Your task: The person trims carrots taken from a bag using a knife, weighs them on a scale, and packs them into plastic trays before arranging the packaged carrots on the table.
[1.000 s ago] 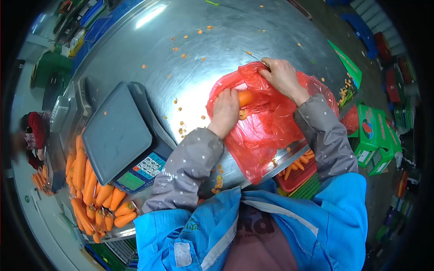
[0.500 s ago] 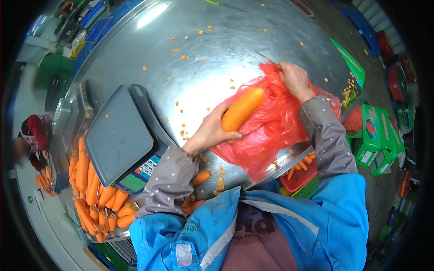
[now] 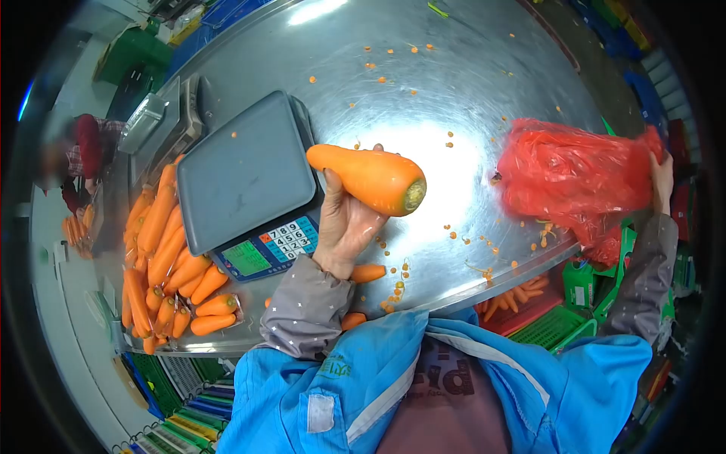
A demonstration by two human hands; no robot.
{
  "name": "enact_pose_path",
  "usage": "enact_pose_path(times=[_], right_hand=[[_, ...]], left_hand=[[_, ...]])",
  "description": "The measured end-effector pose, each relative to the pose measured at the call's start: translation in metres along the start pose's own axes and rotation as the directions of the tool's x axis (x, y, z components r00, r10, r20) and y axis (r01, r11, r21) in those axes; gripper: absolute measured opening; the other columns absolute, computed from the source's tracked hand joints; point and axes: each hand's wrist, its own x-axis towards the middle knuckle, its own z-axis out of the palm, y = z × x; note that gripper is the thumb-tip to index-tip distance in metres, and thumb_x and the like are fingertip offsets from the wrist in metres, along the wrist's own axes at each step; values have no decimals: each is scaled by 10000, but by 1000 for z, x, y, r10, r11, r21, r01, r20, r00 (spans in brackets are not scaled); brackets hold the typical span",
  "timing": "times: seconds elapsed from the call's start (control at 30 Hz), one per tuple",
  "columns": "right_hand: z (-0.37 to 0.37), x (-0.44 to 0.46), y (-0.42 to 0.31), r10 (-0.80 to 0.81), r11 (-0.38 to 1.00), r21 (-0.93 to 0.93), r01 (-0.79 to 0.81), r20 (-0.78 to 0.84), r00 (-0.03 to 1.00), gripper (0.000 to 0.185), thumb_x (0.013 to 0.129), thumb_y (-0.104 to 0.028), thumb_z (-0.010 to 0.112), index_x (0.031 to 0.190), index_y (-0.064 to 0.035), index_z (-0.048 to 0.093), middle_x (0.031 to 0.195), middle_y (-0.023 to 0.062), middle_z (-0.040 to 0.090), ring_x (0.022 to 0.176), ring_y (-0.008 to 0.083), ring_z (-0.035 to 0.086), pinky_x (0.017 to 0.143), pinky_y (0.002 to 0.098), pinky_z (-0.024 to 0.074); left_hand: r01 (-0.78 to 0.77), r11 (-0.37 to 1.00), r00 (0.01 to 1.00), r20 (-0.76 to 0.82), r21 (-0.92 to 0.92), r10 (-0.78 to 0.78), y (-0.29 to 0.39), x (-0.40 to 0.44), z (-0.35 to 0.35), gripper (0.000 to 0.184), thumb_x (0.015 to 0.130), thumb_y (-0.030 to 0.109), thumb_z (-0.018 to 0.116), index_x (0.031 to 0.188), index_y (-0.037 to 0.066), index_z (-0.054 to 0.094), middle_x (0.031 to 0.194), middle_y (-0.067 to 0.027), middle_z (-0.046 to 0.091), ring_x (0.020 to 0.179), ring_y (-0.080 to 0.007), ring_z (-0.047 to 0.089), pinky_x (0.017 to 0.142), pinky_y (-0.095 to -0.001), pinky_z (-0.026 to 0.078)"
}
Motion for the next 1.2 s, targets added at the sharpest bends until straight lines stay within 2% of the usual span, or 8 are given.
enact_pose_path(times=[0.07, 0.13, 0.2, 0.3, 0.5, 0.73, 1.0, 1.2], right_hand=[[-23, -41, -103, 80, 994, -88, -57, 280, 957, 583, 788, -378, 624, 1256, -71, 458, 1167, 107, 572, 993, 228, 578, 831, 336, 450], [-22, -72, -151, -405, 909, -46, 415, 142, 903, 566, 794, -321, 628, 1280, -96, 444, 1223, 117, 540, 1090, 217, 541, 885, 304, 425], [-30, -127, -231, -484, 862, 250, 442, 143, 863, 503, 781, -159, 653, 1248, -69, 487, 1232, 124, 533, 1131, 199, 516, 939, 298, 392], [-27, -194, -293, -562, 794, 485, 367, 356, 746, 388, 735, -23, 654, 1115, -9, 574, 864, 73, 645, 724, 101, 592, 545, 235, 434], [-7, -251, -335, -811, 555, 639, 533, 271, 519, 183, 729, -13, 645, 910, -12, 618, 749, 122, 613, 625, 241, 610, 529, 303, 468], [-13, -255, -362, -911, 405, 468, 786, 131, 392, 198, 726, -39, 601, 919, -76, 580, 670, 49, 553, 556, 209, 576, 451, 325, 435], [-7, -253, -354, -921, 389, 297, 872, 153, 359, 174, 746, -44, 559, 917, -74, 574, 632, 35, 519, 530, 181, 567, 427, 293, 426], [7, -235, -321, -753, 658, 178, 732, 168, 636, 206, 762, -44, 581, 967, -53, 585, 716, 80, 594, 573, 230, 604, 467, 303, 449]], left_hand=[[16, 1000, 1000, 4, -27, -16, -8, -2, 0, 666, 762, 309, 696, 1257, 6, 369, 1238, -121, 460, 1225, -266, 391, 1072, -488, 273], [32, 999, 999, -40, -7, -33, -13, -4, -3, 646, 772, 305, 687, 1258, 19, 372, 1239, -125, 458, 1233, -265, 382, 1072, -489, 273], [65, 995, 994, -90, 69, -58, -19, -7, 1, 530, 788, 205, 676, 1219, 60, 404, 1206, -126, 470, 1246, -275, 366, 1073, -488, 277], [18, 888, 1000, -11, 459, -14, -21, -18, 3, 490, 739, 86, 671, 1163, 71, 426, 1163, -121, 483, 1217, -287, 397, 1061, -451, 304], [102, 704, 988, 12, 702, -155, -25, -32, 10, 505, 643, 19, 666, 1094, 66, 446, 1076, -98, 511, 1034, -215, 514, 909, -382, 427], [154, 98, 986, -147, 983, -75, -30, -37, 11, 506, 615, 46, 640, 1093, 26, 474, 1047, -84, 543, 971, -177, 521, 860, -317, 423], [38, -362, 990, 13, 931, 138, -39, -42, 7, 566, 606, 19, 587, 1146, 13, 416, 949, -129, 536, 869, -232, 540, 767, -323, 437], [-13, -125, 997, 23, 992, 73, -29, -39, 8, 496, 648, 40, 621, 1112, 21, 447, 1010, -111, 547, 943, -227, 545, 851, -362, 427]])
